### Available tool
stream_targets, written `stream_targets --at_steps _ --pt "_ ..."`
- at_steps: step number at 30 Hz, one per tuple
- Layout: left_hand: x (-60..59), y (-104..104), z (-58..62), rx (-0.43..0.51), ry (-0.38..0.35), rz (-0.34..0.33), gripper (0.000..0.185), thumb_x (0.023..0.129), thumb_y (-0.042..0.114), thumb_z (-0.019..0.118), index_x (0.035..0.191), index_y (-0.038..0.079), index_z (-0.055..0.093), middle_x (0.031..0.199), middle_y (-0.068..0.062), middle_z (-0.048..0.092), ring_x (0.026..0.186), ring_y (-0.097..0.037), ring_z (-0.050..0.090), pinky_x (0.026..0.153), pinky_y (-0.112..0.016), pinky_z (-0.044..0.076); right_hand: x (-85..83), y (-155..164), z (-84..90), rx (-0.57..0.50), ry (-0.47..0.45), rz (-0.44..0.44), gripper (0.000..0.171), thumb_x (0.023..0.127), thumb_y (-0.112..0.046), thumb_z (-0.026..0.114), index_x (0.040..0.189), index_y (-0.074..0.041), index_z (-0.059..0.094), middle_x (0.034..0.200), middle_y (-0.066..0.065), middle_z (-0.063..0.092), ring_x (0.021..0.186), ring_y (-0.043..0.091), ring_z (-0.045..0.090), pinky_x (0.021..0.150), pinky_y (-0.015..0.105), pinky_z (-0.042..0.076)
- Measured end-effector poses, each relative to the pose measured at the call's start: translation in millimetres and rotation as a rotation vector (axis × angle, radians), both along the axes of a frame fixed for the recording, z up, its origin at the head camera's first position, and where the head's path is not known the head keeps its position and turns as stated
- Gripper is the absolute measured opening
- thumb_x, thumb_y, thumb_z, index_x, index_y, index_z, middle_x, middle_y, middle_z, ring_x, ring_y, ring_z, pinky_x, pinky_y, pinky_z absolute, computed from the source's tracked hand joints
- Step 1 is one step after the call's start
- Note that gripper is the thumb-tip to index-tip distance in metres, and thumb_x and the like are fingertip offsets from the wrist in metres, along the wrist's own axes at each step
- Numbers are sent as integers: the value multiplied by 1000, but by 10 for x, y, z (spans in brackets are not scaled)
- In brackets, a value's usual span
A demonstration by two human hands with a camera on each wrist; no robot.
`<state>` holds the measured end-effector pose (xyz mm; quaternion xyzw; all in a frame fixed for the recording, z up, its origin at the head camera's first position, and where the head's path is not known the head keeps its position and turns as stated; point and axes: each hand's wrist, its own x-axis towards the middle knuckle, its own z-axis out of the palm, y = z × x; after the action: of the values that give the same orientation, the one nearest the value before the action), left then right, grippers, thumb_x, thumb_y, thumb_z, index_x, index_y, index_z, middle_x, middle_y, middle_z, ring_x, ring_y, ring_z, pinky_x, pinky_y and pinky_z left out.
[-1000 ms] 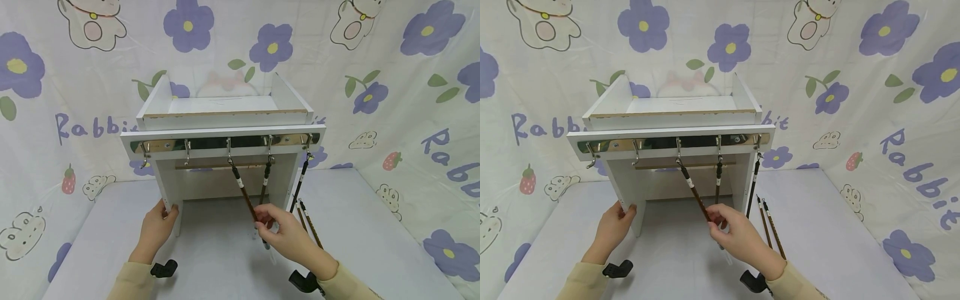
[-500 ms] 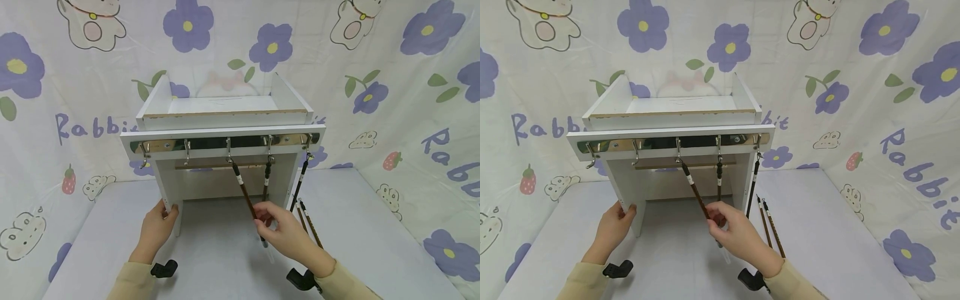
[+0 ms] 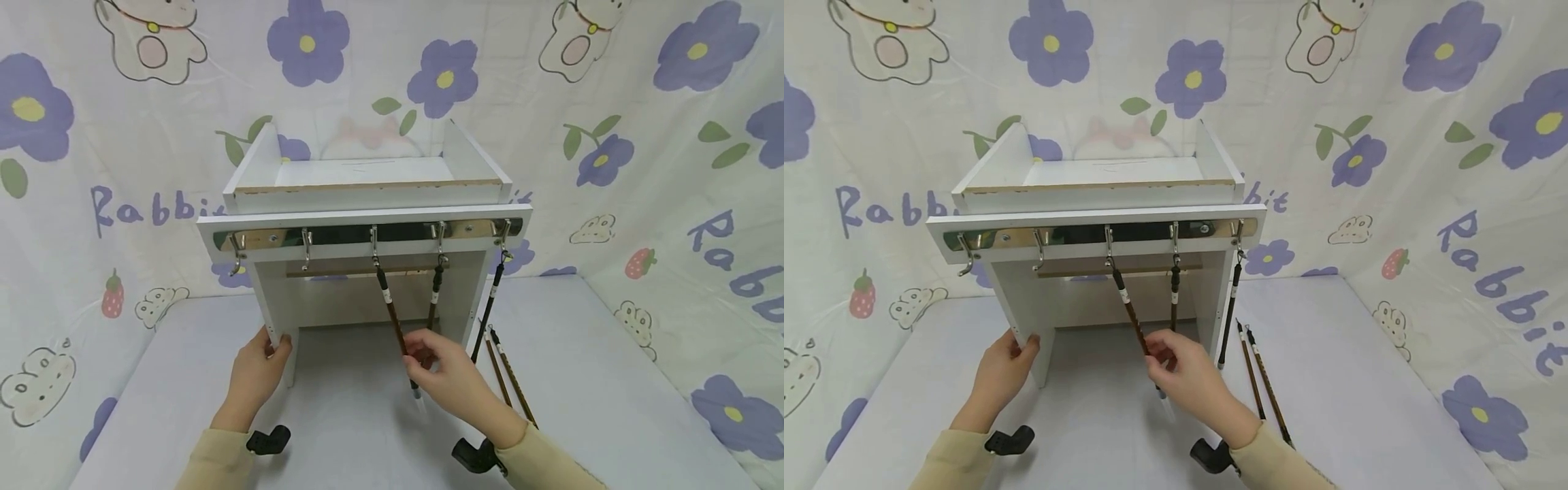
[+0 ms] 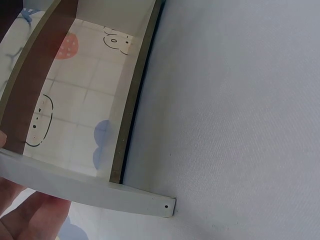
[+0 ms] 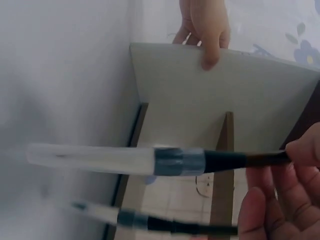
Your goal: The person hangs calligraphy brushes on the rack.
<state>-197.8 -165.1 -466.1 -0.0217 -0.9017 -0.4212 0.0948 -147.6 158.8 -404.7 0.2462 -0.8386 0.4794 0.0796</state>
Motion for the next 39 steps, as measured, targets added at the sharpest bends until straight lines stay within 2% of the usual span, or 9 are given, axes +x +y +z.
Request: stream_targets --at_steps 6,18,27,39 --pt "2 0 8 2 -7 3 50 100 36 46 143 11 45 134 -21 54 114 -40 58 85 -56 50 -17 -149 -4 11 -37 -95 15 90 -10 67 104 -13 66 90 -5 66 78 10 61 68 27 52" --pt "-1 6 5 -2 6 1 50 100 37 46 143 11 45 135 -21 53 114 -41 58 85 -55 50 -121 -429 -99 -2 -8 -239 15 89 -13 68 104 -12 66 90 -6 65 76 6 61 67 26 52" --pt "-30 -3 -18 -5 -1 5 51 100 39 47 143 13 45 136 -20 53 114 -40 58 85 -55 51 -219 -584 -147 -49 -7 -254 14 90 -16 67 103 -12 65 91 -5 67 80 7 62 71 26 53" --pt "2 -7 18 6 -32 -2 53 100 39 46 146 13 41 138 -20 51 116 -41 56 86 -56 50 -215 -609 -145 -63 -15 -232 15 90 -15 67 104 -12 63 92 -6 65 82 8 62 73 25 53"
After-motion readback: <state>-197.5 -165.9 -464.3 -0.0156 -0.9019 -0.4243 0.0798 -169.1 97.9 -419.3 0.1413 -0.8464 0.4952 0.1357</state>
